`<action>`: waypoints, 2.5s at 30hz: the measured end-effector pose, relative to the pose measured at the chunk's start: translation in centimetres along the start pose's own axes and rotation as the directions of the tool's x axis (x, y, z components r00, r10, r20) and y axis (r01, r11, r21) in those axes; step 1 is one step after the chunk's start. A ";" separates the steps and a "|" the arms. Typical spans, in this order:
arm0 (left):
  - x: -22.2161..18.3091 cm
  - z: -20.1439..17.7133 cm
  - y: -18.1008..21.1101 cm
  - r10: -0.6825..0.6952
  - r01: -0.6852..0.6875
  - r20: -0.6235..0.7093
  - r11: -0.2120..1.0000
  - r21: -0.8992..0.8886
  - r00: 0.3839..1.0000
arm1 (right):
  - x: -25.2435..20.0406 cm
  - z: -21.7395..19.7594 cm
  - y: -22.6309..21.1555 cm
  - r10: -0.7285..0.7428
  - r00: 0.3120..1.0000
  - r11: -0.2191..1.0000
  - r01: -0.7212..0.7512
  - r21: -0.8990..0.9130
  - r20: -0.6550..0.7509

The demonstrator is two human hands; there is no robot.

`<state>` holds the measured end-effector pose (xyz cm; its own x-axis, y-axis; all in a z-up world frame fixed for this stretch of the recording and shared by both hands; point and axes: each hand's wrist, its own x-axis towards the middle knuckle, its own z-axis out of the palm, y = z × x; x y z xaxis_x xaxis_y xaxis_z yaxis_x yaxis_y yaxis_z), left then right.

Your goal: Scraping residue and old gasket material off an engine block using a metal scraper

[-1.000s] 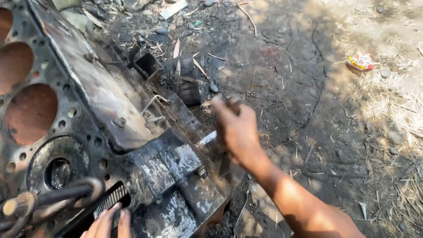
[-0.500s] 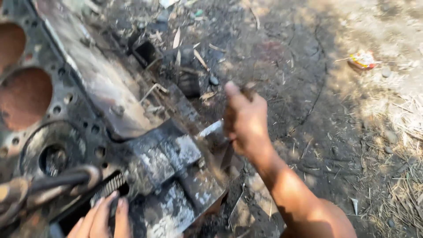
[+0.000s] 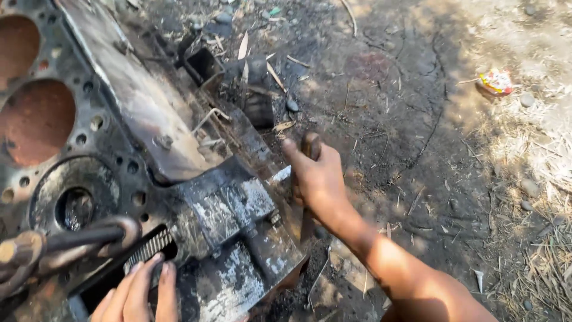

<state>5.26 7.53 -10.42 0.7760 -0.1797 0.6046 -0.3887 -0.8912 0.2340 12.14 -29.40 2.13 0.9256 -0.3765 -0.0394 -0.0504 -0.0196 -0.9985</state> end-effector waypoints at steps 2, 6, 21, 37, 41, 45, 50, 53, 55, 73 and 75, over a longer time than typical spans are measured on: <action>-2.3 1.7 -2.2 -0.302 0.286 0.212 0.953 0.104 0.930 | 0.4 -0.4 0.3 0.213 0.972 0.945 -0.232 0.232 0.104; -0.2 -0.2 0.0 -0.042 0.042 0.013 0.999 0.028 0.999 | -1.3 0.0 -1.5 0.315 0.943 0.932 -0.287 0.223 -0.104; 2.5 -1.3 1.8 -0.204 0.194 0.204 0.978 0.071 0.957 | 0.3 -1.6 -2.5 0.274 0.938 0.874 -0.151 0.463 -0.212; 0.3 0.3 -1.0 -0.254 0.250 0.274 0.967 0.050 0.928 | 0.2 0.4 -0.6 0.394 0.917 0.916 -0.387 0.104 -0.054; -2.0 2.4 -4.9 -0.299 0.268 0.370 0.954 0.133 0.880 | 0.2 0.3 -0.6 0.373 0.920 0.902 -0.390 -0.186 -0.117; -2.1 2.5 -4.5 -0.290 0.272 0.312 0.957 0.101 0.905 | 0.4 -1.0 0.5 0.199 0.959 0.964 -0.155 0.216 -0.202; -2.6 3.0 -5.6 -0.296 0.268 0.329 0.955 0.128 0.897 | 0.6 -2.1 0.8 0.144 0.983 0.982 -0.128 0.136 -0.111; -7.2 7.3 -14.9 -0.230 0.203 0.487 0.973 0.108 0.843 | -0.6 -2.5 0.8 -0.013 0.996 0.907 0.050 0.419 -0.090; -3.4 4.3 -7.9 -0.241 0.226 0.382 0.970 0.085 0.892 | -1.5 -1.9 1.2 0.088 0.990 0.841 -0.013 0.540 -0.114; -0.6 2.0 -4.6 -0.152 0.171 0.192 0.982 -0.084 0.970 | -10.3 -8.7 2.0 -0.212 0.977 0.605 0.100 0.790 0.038; -0.2 2.8 -5.2 -0.178 0.202 0.219 0.975 -0.094 0.959 | -10.5 -10.1 0.8 -0.180 0.984 0.528 0.099 0.844 -0.003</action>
<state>8.52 11.01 -13.91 0.9225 -0.1048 0.3716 -0.2683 -0.8661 0.4218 -1.38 -34.83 2.09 0.9183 -0.3698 0.1414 0.3820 0.7337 -0.5620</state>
